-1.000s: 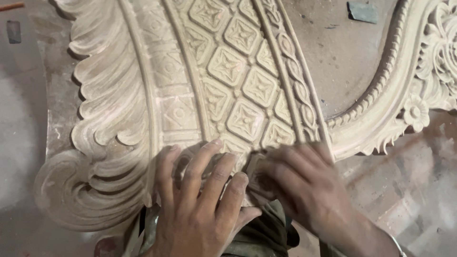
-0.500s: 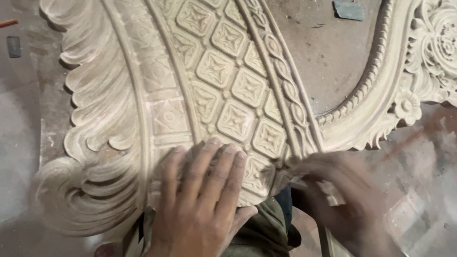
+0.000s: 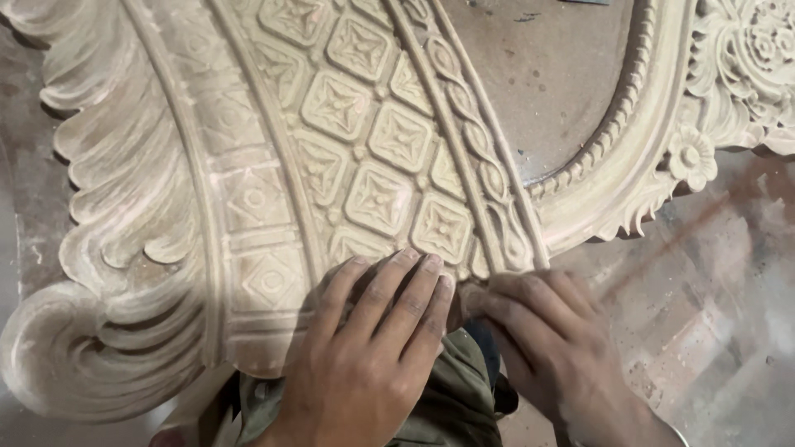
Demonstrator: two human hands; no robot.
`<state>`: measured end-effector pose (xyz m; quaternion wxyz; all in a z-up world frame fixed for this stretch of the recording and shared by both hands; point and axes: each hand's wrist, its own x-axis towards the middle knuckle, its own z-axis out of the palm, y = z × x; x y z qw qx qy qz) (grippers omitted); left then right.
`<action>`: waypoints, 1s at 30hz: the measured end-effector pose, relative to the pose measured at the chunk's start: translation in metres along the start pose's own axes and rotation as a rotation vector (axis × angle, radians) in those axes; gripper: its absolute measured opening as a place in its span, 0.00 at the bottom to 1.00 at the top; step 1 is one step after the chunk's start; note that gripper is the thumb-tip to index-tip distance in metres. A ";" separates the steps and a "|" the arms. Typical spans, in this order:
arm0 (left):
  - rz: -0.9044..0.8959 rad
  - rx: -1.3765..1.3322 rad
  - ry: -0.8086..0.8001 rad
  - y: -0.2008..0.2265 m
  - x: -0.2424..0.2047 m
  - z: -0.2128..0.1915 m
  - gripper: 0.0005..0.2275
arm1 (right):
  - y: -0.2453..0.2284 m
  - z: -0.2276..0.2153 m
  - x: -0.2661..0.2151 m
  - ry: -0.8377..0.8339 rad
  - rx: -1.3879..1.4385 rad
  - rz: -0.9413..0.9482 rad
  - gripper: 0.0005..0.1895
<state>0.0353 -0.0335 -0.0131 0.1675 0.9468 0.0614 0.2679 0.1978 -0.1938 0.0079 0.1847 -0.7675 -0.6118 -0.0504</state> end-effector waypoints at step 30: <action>-0.033 0.069 -0.111 -0.002 0.007 -0.002 0.30 | -0.015 -0.029 0.036 -0.046 0.075 0.095 0.11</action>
